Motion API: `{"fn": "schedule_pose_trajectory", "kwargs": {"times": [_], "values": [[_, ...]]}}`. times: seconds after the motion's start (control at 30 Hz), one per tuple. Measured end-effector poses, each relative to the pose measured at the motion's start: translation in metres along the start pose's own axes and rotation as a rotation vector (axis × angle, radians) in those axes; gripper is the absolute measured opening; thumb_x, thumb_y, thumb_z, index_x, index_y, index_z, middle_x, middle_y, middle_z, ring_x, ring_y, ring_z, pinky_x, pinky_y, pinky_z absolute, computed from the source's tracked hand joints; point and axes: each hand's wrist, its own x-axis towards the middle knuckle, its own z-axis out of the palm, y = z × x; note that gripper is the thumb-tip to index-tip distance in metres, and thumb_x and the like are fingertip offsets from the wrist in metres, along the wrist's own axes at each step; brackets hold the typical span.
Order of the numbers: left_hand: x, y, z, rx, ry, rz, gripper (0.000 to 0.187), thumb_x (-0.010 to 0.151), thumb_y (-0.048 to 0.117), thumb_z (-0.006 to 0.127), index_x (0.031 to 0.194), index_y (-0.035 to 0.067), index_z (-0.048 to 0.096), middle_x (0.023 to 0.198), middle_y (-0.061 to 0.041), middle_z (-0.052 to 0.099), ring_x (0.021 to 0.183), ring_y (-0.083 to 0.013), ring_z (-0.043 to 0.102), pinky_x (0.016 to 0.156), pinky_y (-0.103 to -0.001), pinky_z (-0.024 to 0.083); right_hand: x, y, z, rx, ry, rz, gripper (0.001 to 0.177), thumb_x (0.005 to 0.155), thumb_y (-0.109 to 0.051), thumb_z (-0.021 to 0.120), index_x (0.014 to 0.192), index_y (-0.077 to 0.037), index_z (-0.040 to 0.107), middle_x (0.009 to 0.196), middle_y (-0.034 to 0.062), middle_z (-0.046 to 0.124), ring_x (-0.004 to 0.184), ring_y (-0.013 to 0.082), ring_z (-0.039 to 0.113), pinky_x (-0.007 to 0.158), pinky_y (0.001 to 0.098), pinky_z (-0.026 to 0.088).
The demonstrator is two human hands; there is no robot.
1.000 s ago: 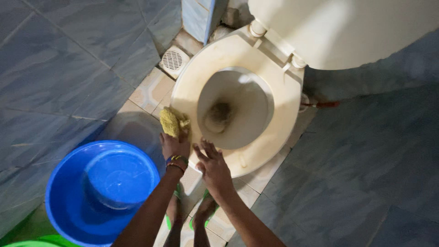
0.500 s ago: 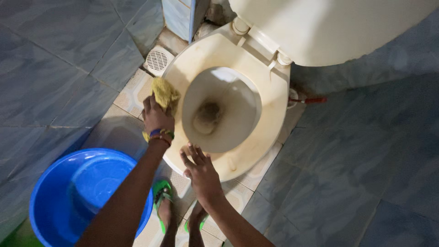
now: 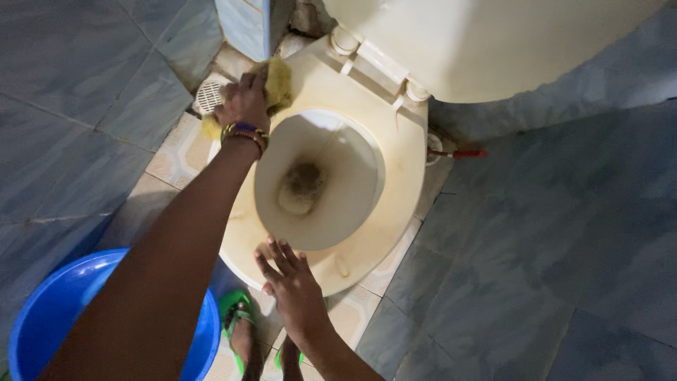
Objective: The person wipes the toilet tank and seat with a yellow cloth, then places a blue container on the tank. They continue to wipe the toilet bowl rim and seat repeatedly with the cloth.
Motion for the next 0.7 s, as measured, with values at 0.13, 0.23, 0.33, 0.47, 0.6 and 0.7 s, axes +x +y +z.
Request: {"fn": "schedule_pose_trajectory", "kwargs": {"times": [0.13, 0.23, 0.33, 0.47, 0.6, 0.7], "values": [[0.012, 0.002, 0.005, -0.005, -0.012, 0.136, 0.052, 0.091, 0.013, 0.068, 0.141, 0.024, 0.056, 0.14, 0.001, 0.057, 0.128, -0.0318, 0.055, 0.098, -0.061, 0.05, -0.005, 0.003, 0.002, 0.006, 0.07, -0.023, 0.061, 0.089, -0.013, 0.073, 0.148, -0.015, 0.057, 0.16, 0.0139, 0.045, 0.147, 0.0339, 0.041, 0.116, 0.0541, 0.033], [0.005, -0.009, 0.002, -0.022, -0.029, 0.117, 0.048, 0.107, 0.013, 0.057, 0.153, 0.028, 0.051, 0.135, -0.007, 0.059, 0.119, -0.0367, 0.057, 0.087, -0.061, 0.055, -0.006, 0.003, 0.005, -0.033, 0.024, -0.012, 0.062, 0.088, -0.011, 0.072, 0.148, -0.015, 0.056, 0.161, 0.0132, 0.044, 0.149, 0.0321, 0.042, 0.118, 0.0532, 0.036], [-0.011, -0.02, -0.001, -0.052, 0.061, 0.155, 0.064, 0.081, 0.021, 0.074, 0.142, 0.022, 0.053, 0.131, -0.01, 0.059, 0.113, -0.0398, 0.058, 0.083, -0.058, 0.057, 0.001, 0.003, 0.004, -0.036, 0.023, 0.016, 0.062, 0.086, -0.017, 0.073, 0.146, -0.018, 0.057, 0.161, 0.0115, 0.042, 0.147, 0.0321, 0.04, 0.116, 0.0544, 0.034], [-0.046, -0.039, 0.001, -0.053, 0.106, 0.055, 0.055, 0.092, 0.013, 0.07, 0.143, 0.027, 0.057, 0.137, -0.004, 0.063, 0.12, -0.0382, 0.06, 0.084, -0.059, 0.056, -0.004, 0.005, 0.004, -0.023, 0.031, -0.008, 0.067, 0.085, -0.016, 0.075, 0.149, -0.017, 0.054, 0.162, 0.0093, 0.042, 0.147, 0.0315, 0.04, 0.114, 0.0526, 0.035], [-0.091, -0.056, -0.006, -0.157, 0.159, 0.003, 0.063, 0.085, 0.021, 0.079, 0.143, 0.019, 0.055, 0.138, -0.011, 0.061, 0.118, -0.0418, 0.059, 0.088, -0.056, 0.055, -0.001, 0.003, 0.005, -0.048, 0.031, -0.023, 0.069, 0.084, -0.017, 0.076, 0.149, -0.017, 0.053, 0.161, 0.0092, 0.041, 0.146, 0.0314, 0.041, 0.114, 0.0517, 0.036], [-0.129, -0.066, -0.014, -0.268, 0.198, -0.016, 0.066, 0.087, 0.023, 0.078, 0.147, 0.012, 0.053, 0.142, -0.015, 0.059, 0.121, -0.0422, 0.059, 0.097, -0.051, 0.054, 0.001, 0.002, 0.003, -0.068, -0.003, -0.003, 0.069, 0.084, -0.018, 0.076, 0.149, -0.016, 0.051, 0.161, 0.0094, 0.04, 0.146, 0.0316, 0.04, 0.113, 0.0517, 0.036]]}}
